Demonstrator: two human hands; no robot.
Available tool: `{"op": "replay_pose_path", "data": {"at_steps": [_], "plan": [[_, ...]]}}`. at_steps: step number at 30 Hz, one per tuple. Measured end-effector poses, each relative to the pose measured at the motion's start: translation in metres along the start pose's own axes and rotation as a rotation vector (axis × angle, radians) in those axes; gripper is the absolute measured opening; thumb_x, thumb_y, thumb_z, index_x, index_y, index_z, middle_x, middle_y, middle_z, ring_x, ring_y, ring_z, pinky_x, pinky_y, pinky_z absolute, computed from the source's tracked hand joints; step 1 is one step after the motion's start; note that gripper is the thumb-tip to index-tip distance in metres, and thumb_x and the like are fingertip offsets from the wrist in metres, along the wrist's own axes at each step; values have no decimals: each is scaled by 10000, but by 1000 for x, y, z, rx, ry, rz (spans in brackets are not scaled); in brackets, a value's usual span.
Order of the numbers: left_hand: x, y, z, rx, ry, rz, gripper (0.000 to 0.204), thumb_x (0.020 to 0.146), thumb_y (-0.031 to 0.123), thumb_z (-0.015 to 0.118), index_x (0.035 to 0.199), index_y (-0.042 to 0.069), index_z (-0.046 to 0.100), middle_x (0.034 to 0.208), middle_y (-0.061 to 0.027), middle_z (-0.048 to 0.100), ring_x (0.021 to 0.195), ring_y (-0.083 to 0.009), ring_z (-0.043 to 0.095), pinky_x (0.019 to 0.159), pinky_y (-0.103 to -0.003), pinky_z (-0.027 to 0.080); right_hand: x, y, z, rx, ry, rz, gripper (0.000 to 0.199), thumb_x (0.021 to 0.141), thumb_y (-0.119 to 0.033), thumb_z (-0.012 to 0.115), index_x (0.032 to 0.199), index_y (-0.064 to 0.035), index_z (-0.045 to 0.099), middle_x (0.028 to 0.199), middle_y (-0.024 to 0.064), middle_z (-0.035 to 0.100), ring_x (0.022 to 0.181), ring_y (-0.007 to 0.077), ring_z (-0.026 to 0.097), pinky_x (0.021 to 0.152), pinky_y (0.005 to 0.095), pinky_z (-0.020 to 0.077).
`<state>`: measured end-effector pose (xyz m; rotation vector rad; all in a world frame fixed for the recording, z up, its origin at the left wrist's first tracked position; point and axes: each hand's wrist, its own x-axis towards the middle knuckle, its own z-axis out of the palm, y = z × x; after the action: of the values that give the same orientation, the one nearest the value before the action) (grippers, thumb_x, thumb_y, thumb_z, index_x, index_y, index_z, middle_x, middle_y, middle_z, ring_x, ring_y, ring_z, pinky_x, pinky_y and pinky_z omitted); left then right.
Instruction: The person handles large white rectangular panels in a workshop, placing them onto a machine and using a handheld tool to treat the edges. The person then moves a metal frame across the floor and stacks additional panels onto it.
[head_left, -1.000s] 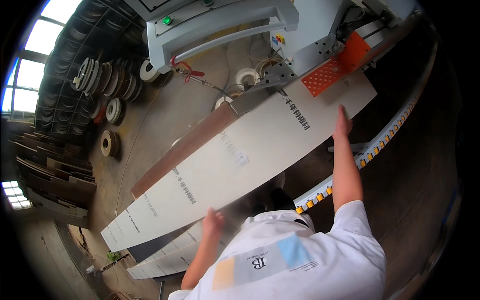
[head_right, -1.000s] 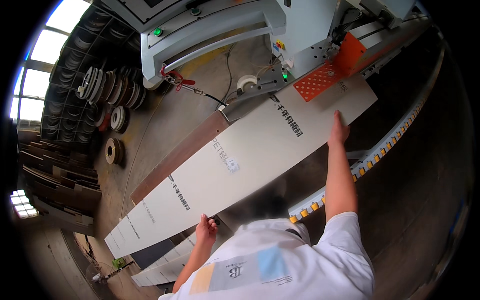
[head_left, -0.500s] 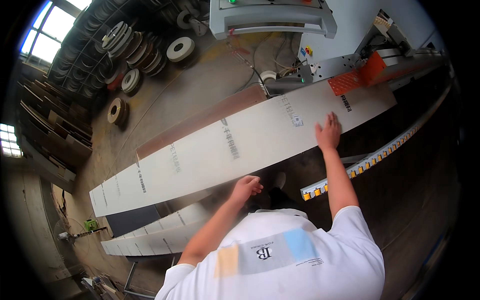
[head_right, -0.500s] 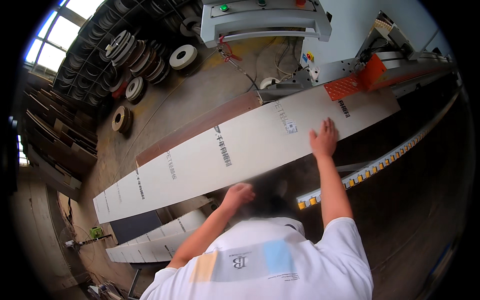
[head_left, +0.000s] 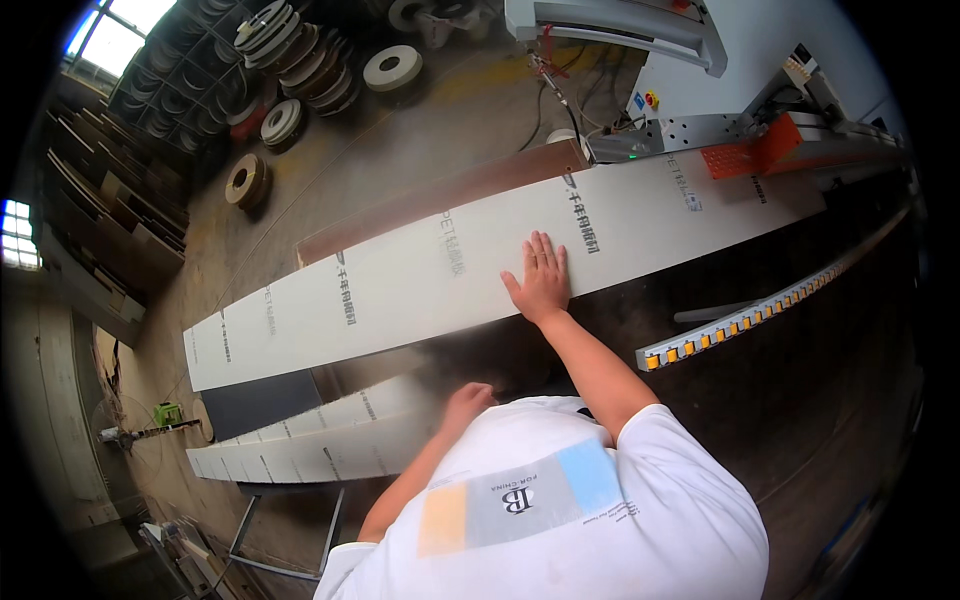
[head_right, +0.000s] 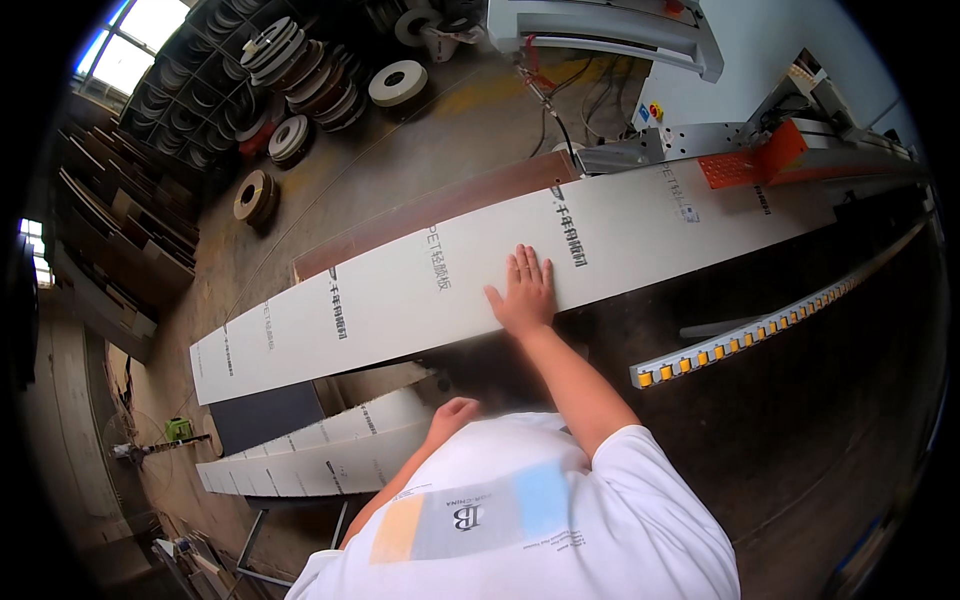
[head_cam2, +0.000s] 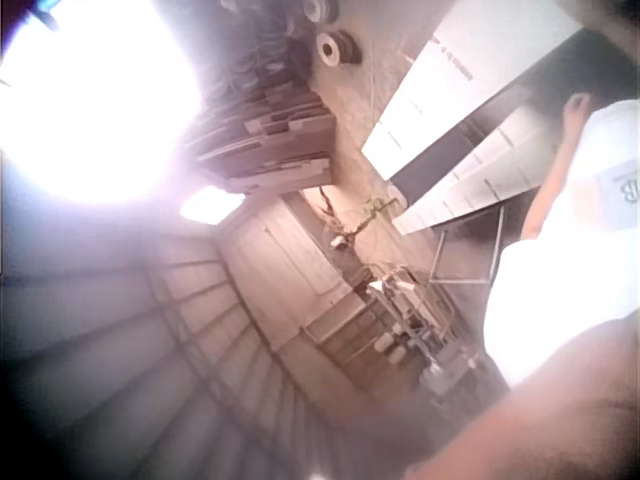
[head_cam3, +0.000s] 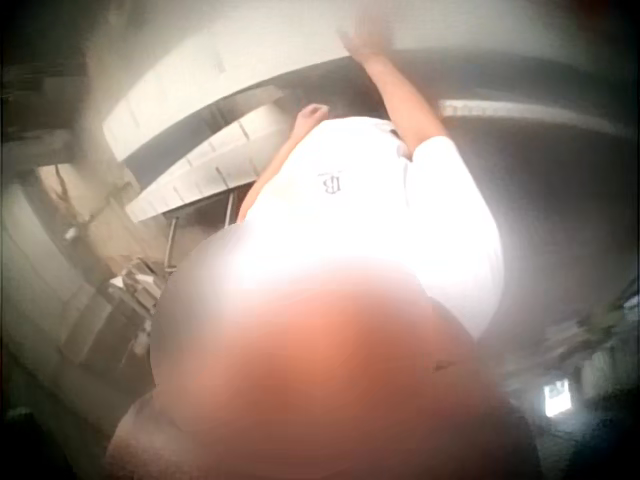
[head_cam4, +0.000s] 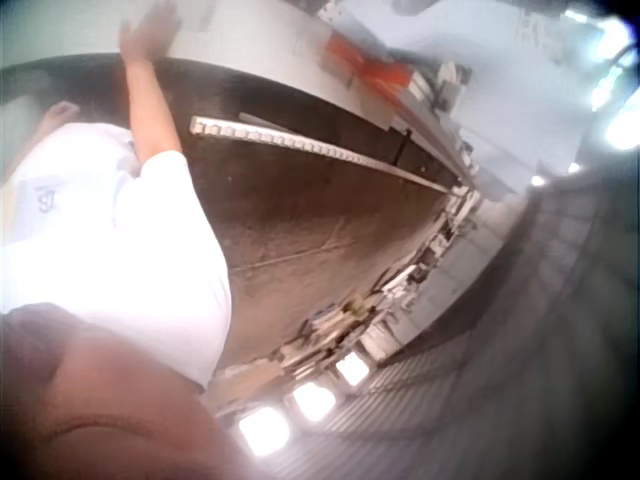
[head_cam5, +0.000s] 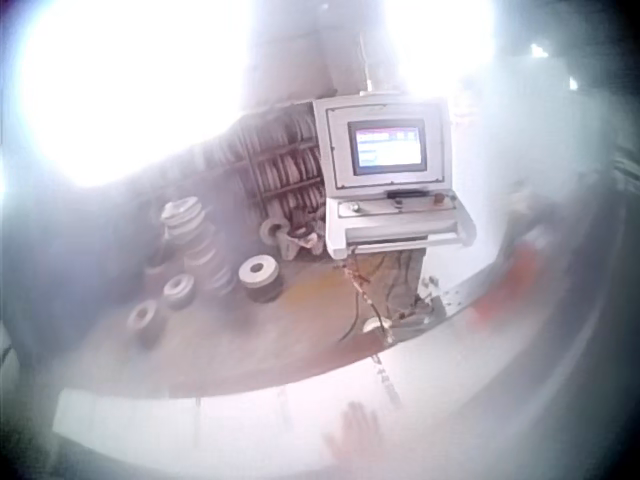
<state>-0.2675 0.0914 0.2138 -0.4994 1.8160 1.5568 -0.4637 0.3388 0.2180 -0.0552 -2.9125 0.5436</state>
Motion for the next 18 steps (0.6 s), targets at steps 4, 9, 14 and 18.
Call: {"op": "replay_pose_path", "data": {"at_steps": [4, 9, 14, 18], "plan": [[-2, -33, -33, 6, 75, -5, 245, 1025, 246, 711, 1113, 20, 745, 970, -17, 734, 853, -96, 641, 782, -276, 535, 5, 20, -5, -33, 54, 20, 723, 971, -508, 633, 1504, -24, 563, 1682, 162, 445, 1599, 293, 349, 1329, 558, 159], [26, -75, -50, 69, 136, -53, 259, 1020, 256, 709, 1125, 24, 753, 943, -7, 732, 815, -82, 625, 749, -266, 523, 11, 56, -21, -72, 94, 4, 669, 939, -453, 663, 1478, -65, 586, 1657, 127, 486, 1577, 282, 389, 1320, 555, 201], [28, -59, -43, 115, 91, -41, 280, 1018, 262, 683, 1123, 13, 757, 932, -27, 752, 831, -120, 662, 781, -295, 544, 17, 85, -41, -94, 83, 7, 645, 926, -416, 681, 1472, -91, 571, 1647, 115, 494, 1568, 285, 399, 1318, 548, 215], [13, -25, -37, 185, -10, -4, 304, 1008, 273, 673, 1109, -2, 752, 986, -82, 783, 905, -175, 714, 856, -334, 561, 20, 134, -48, -142, 84, -22, 649, 919, -380, 708, 1479, -108, 525, 1661, 110, 464, 1571, 306, 382, 1305, 564, 233]]}}
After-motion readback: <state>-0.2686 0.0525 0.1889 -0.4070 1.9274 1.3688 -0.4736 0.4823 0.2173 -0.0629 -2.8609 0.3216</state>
